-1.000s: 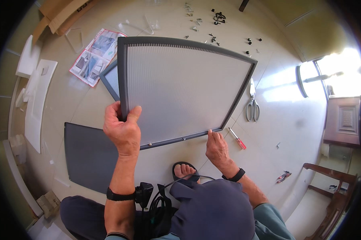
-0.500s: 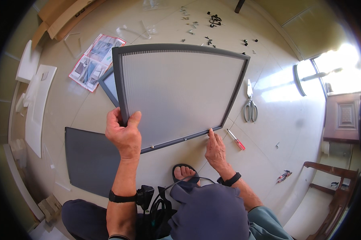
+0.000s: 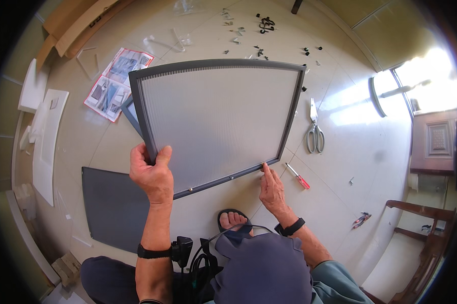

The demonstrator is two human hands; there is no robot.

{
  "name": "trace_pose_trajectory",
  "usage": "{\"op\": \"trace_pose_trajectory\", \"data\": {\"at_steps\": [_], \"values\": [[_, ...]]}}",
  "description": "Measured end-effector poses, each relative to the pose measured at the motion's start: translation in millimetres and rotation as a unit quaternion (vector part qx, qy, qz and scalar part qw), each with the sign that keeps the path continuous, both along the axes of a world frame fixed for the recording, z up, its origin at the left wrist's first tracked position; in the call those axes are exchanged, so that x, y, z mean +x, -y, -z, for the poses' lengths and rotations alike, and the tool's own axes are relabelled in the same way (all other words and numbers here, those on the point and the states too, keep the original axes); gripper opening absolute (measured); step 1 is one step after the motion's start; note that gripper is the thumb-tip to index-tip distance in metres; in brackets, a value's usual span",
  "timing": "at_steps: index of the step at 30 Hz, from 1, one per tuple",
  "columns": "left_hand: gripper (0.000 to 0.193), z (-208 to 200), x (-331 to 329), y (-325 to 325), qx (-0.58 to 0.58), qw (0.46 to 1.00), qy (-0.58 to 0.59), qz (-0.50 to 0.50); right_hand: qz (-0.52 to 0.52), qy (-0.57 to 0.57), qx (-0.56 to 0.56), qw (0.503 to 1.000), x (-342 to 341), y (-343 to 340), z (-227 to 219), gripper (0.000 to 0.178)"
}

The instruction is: The person uses a screwdriver to attach a metal frame to a mesh panel, handles a solid board, and selects screws from the floor.

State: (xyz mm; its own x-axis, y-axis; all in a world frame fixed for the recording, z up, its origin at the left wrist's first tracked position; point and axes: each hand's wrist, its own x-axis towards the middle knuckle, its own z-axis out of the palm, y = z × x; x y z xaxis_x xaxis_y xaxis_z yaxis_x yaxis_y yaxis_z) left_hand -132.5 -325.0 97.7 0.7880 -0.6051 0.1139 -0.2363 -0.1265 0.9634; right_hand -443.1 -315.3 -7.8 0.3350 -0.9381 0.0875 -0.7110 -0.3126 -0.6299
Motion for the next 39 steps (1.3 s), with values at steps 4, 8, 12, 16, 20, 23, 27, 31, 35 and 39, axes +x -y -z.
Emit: {"op": "trace_pose_trajectory", "data": {"at_steps": [4, 8, 12, 16, 20, 23, 27, 31, 35, 39], "values": [[0.028, -2, -1, 1, -0.001, 1.0, -0.01, 0.0, 0.011, 0.01, 0.038, 0.999, -5, -1, 0, 0.056], [0.03, 1, 0, 2, -0.007, 1.0, -0.005, -0.005, 0.034, 0.047, 0.046, 0.997, -28, -5, -4, 0.052], [0.026, 1, 4, 0, -0.01, 1.0, 0.009, -0.002, 0.131, -0.095, -0.064, 0.985, -88, 5, -13, 0.042], [0.026, 6, 10, -2, -0.002, 1.0, 0.009, -0.008, 0.086, -0.16, -0.031, 0.983, -108, 7, -29, 0.035], [0.027, 1, 6, 1, 0.007, 1.0, 0.003, -0.008, 0.077, -0.203, 0.01, 0.976, -132, 13, -18, 0.024], [0.029, 2, 5, 1, 0.012, 1.0, 0.016, -0.011, 0.132, -0.132, 0.083, 0.979, -126, 18, -26, 0.019], [0.031, 0, 8, -2, 0.004, 1.0, 0.016, -0.007, 0.088, -0.042, 0.077, 0.992, -87, 35, -76, 0.014], [0.032, -3, 6, -1, 0.01, 1.0, 0.014, -0.009, 0.094, 0.052, 0.076, 0.991, -56, 54, -111, 0.013], [0.032, -5, 6, -1, -0.009, 1.0, 0.012, -0.001, 0.075, 0.041, 0.119, 0.989, -40, 73, -126, 0.015], [0.034, -3, 5, -2, -0.016, 1.0, 0.02, 0.006, 0.069, 0.031, 0.16, 0.984, -23, 88, -133, 0.018]]}}
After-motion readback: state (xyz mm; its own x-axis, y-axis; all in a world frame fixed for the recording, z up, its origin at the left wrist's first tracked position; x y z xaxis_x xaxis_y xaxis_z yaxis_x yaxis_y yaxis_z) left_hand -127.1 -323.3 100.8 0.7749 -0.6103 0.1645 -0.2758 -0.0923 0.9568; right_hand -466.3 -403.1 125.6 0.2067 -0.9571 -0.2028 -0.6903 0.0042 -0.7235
